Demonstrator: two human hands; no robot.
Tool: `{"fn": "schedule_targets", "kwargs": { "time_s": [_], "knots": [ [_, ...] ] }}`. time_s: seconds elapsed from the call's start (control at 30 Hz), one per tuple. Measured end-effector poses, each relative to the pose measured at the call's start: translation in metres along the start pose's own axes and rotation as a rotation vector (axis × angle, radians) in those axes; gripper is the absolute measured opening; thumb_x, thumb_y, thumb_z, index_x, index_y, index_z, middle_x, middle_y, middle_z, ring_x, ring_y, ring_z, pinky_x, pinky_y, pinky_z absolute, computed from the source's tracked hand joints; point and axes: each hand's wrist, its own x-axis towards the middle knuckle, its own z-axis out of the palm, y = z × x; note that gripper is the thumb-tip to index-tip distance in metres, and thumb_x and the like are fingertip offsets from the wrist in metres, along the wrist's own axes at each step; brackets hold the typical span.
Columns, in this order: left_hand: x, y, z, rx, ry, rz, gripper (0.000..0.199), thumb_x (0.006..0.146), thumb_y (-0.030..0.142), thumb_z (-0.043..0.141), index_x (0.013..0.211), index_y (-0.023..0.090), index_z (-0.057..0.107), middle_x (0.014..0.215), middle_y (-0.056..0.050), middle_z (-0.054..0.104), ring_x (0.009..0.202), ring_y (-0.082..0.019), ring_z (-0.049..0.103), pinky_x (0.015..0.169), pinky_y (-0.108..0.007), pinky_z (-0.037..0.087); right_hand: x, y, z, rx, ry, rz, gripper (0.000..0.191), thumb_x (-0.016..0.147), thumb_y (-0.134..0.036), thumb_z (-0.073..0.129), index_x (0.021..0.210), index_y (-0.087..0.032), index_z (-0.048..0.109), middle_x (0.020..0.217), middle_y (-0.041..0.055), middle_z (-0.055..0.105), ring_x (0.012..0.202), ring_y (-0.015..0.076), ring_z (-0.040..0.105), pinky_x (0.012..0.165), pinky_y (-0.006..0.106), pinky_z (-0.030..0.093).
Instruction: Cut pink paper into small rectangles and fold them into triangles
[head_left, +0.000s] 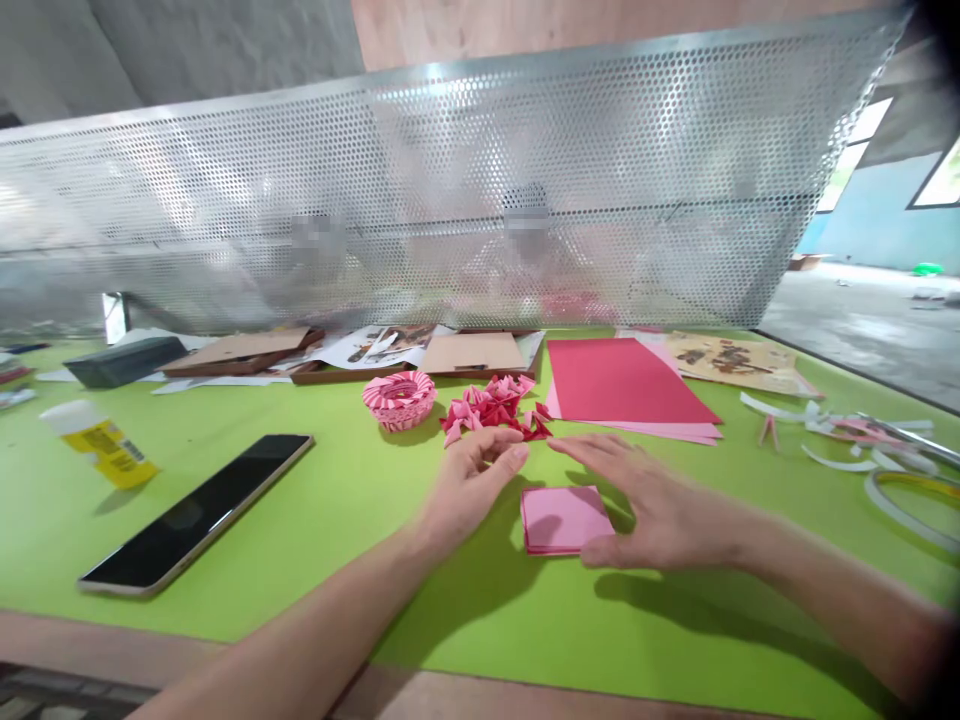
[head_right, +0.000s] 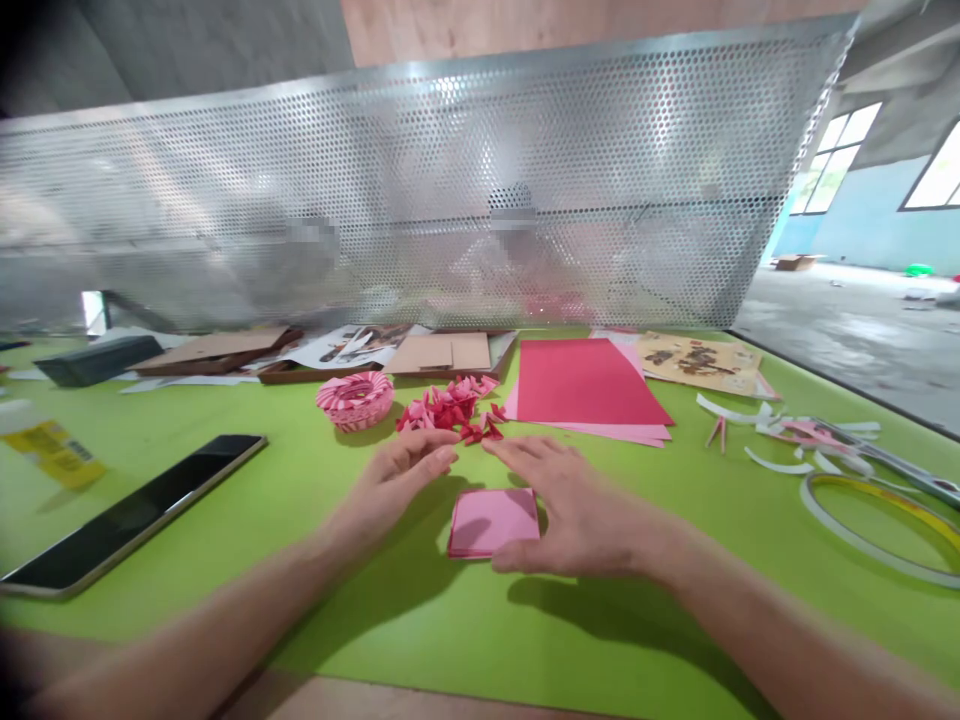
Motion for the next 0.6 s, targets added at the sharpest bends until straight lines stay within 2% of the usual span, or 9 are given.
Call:
{"fn": "schedule_targets", "kwargs": {
  "time_s": [0.07,0.13,0.2,0.3,0.47,0.6],
  "knots": [
    [-0.0020,-0.0015,-0.0013,0.094,-0.135,0.052,0.047,0.070,0.040,0.063,0.110,0.016,0.057,0.102,-0.010,0.060,0.093,-0.024,0.054,0.078,-0.033,0.041,-0.0007,0.0009,0.0017,-0.029,-0.027,0.008,0.085,0.067,-0.050,0.066,0.138,-0.020,0.029,0.134,0.0129,0.041,0.121,0.0345,0.034,0.098,0.052,0.027],
    [-0.0052,-0.0020,-0.0022,0.196,-0.272,0.131,0.068,0.060,0.039,0.072,0.122,0.019,0.050,0.118,-0.012,0.054,0.106,-0.029,0.049,0.087,-0.037,0.038,0.0005,0.0012,0.0034,-0.032,0.006,-0.015,0.071,0.070,-0.041,0.066,0.133,-0.021,0.040,0.125,0.0121,0.051,0.111,0.0327,0.046,0.093,0.047,0.034],
    [-0.0077,-0.0013,-0.0027,0.289,-0.347,0.188,0.081,0.052,0.035,0.077,0.127,0.022,0.046,0.123,-0.011,0.052,0.113,-0.032,0.044,0.093,-0.041,0.033,0.0025,0.0006,0.0039,-0.007,0.043,-0.057,0.061,0.071,-0.037,0.066,0.127,-0.023,0.047,0.119,0.0096,0.056,0.104,0.0310,0.051,0.089,0.043,0.039],
    [-0.0074,0.0001,-0.0030,0.367,-0.371,0.232,0.074,0.058,0.029,0.073,0.127,0.025,0.045,0.114,-0.009,0.058,0.106,-0.031,0.048,0.091,-0.042,0.035,0.0041,0.0000,0.0026,0.078,0.077,-0.053,0.059,0.071,-0.039,0.067,0.125,-0.025,0.048,0.118,0.0079,0.057,0.103,0.0304,0.053,0.085,0.040,0.043],
    [-0.0009,-0.0017,-0.0045,0.280,-0.414,0.223,0.055,0.067,0.019,0.064,0.120,0.023,0.052,0.103,-0.006,0.062,0.093,-0.024,0.057,0.081,-0.034,0.043,0.0028,0.0052,-0.0005,0.256,0.039,0.001,0.057,0.076,-0.042,0.062,0.127,-0.022,0.045,0.112,0.0070,0.061,0.098,0.0250,0.057,0.078,0.034,0.047],
    [0.0015,-0.0050,-0.0053,0.198,-0.405,0.175,0.058,0.065,0.016,0.065,0.121,0.020,0.051,0.105,-0.006,0.063,0.096,-0.025,0.057,0.083,-0.033,0.043,0.0030,0.0070,-0.0024,0.271,0.026,0.020,0.042,0.078,-0.037,0.060,0.115,-0.019,0.055,0.109,0.0065,0.061,0.096,0.0234,0.057,0.081,0.034,0.046]
  ]
}}
